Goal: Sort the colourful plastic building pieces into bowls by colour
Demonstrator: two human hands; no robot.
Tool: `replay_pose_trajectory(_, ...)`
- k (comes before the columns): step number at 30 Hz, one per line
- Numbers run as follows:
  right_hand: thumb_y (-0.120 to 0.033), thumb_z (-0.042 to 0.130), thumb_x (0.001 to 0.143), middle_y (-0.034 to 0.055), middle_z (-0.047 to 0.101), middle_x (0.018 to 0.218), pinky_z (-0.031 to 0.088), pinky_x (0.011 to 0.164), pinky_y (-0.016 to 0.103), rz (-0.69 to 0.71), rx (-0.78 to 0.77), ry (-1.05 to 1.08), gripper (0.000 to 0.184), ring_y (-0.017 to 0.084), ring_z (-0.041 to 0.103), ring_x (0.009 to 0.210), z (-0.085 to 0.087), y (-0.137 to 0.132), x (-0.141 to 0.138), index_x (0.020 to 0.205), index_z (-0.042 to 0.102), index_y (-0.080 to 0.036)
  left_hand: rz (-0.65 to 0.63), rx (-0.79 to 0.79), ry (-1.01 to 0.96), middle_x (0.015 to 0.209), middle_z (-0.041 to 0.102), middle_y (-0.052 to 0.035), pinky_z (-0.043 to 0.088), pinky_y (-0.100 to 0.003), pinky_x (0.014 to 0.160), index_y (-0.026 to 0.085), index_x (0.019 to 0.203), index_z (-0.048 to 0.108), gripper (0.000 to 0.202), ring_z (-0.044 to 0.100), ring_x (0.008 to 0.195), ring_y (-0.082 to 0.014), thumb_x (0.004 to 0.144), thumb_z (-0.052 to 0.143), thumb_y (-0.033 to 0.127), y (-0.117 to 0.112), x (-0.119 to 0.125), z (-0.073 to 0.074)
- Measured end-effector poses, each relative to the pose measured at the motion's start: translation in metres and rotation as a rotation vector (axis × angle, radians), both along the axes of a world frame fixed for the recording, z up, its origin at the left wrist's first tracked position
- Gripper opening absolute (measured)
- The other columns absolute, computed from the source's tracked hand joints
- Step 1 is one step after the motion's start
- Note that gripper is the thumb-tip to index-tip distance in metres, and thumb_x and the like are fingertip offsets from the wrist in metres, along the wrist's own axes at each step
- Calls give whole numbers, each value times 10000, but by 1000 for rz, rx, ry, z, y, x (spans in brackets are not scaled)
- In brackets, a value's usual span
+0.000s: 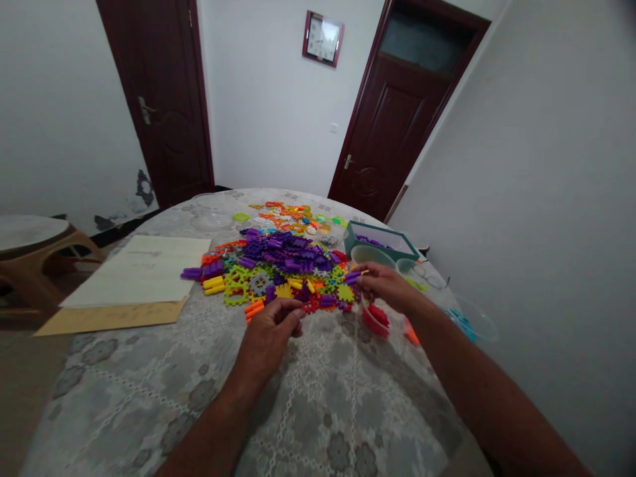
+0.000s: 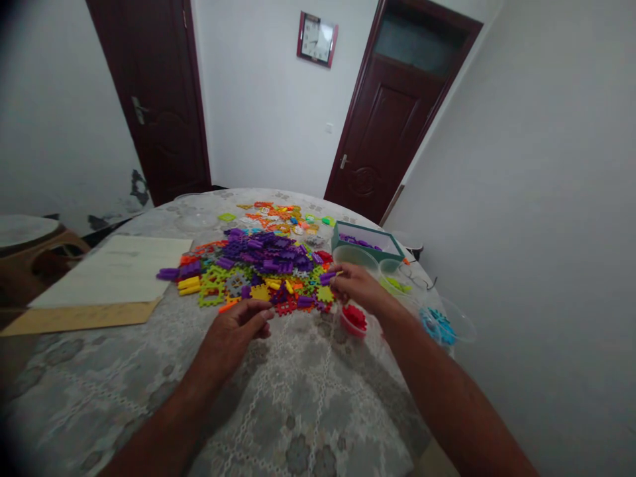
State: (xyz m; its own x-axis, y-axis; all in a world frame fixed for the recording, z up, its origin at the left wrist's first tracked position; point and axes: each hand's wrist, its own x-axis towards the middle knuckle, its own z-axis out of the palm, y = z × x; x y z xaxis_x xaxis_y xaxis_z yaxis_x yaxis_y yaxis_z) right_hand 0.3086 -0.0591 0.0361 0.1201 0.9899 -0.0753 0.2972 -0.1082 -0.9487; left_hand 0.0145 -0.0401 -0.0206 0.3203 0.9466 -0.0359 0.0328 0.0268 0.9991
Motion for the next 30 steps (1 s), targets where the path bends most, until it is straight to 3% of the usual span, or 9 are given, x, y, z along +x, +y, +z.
replay_pose_trajectory(3,-243,775,773,18,713,786,458,472,204,-350,141,-27,490,107,581,541,17,37,43,1238,656,-142,56,111,104,966,775,-64,578,-380,825,187,1090,741,304,740,834,-232,889,648,395,7,-15,8)
replay_pose_trajectory(6,-206,774,763,68,761,916,509,504,226,-624,264,-100,724,126,630,586,33,56,64,1449,553,-140,124,328,295,1135,762,-82,558,-419,964,210,1176,731,324,727,1023,-260,909,623,358,19,-37,12)
replay_pose_trajectory(9,-267,704,844,107,777,1028,553,548,255,-592,335,-193,647,141,661,634,33,47,44,1464,560,-148,176,594,514,1278,703,-112,508,-457,1082,210,1293,686,404,658,1210,-294,913,635,335,34,-58,3)
replay_pose_trajectory(13,-336,548,971,119,755,1235,626,811,375,-188,378,-469,430,217,740,949,-8,9,-31,1370,650,-211,177,692,836,1410,628,-153,428,-483,1171,205,1429,600,554,558,1351,-330,891,699,291,46,-67,-17)
replay_pose_trajectory(16,-324,542,978,174,646,1448,500,1126,521,-106,454,-859,498,308,603,1340,-52,-9,-86,1452,597,-183,145,604,1046,1463,590,-178,459,-491,1119,204,1502,551,666,558,1328,-368,881,743,349,47,-63,-24)
replay_pose_trajectory(19,-367,574,988,261,536,1543,390,1207,547,-187,330,-1132,602,368,465,1471,-80,-2,-114,1516,516,-84,124,536,1179,1481,568,-198,494,-488,1035,203,1549,518,757,579,1267,-398,871,763,434,43,-56,-21)
replay_pose_trajectory(22,-462,568,1015,317,498,1547,371,1186,544,-324,162,-1254,671,404,460,1458,-87,19,-117,1533,484,-42,105,533,1232,1416,603,-215,491,-485,1003,183,1565,498,791,591,1222,-405,877,756,474,41,-52,-18)
replay_pose_trajectory(26,-539,555,1023,314,558,1468,416,1096,552,-488,53,-1223,690,419,535,1368,-91,41,-112,1543,496,-88,105,549,1195,1311,652,-211,472,-473,1011,145,1548,500,781,593,1196,-391,881,742,469,44,-48,-24)
replay_pose_trajectory(30,-524,557,1026,328,571,1438,416,1046,584,-612,101,-1162,657,439,558,1326,-104,50,-107,1530,526,-105,141,579,1103,1303,650,-200,458,-466,1029,159,1504,538,730,583,1214,-381,860,749,431,51,-45,-37)
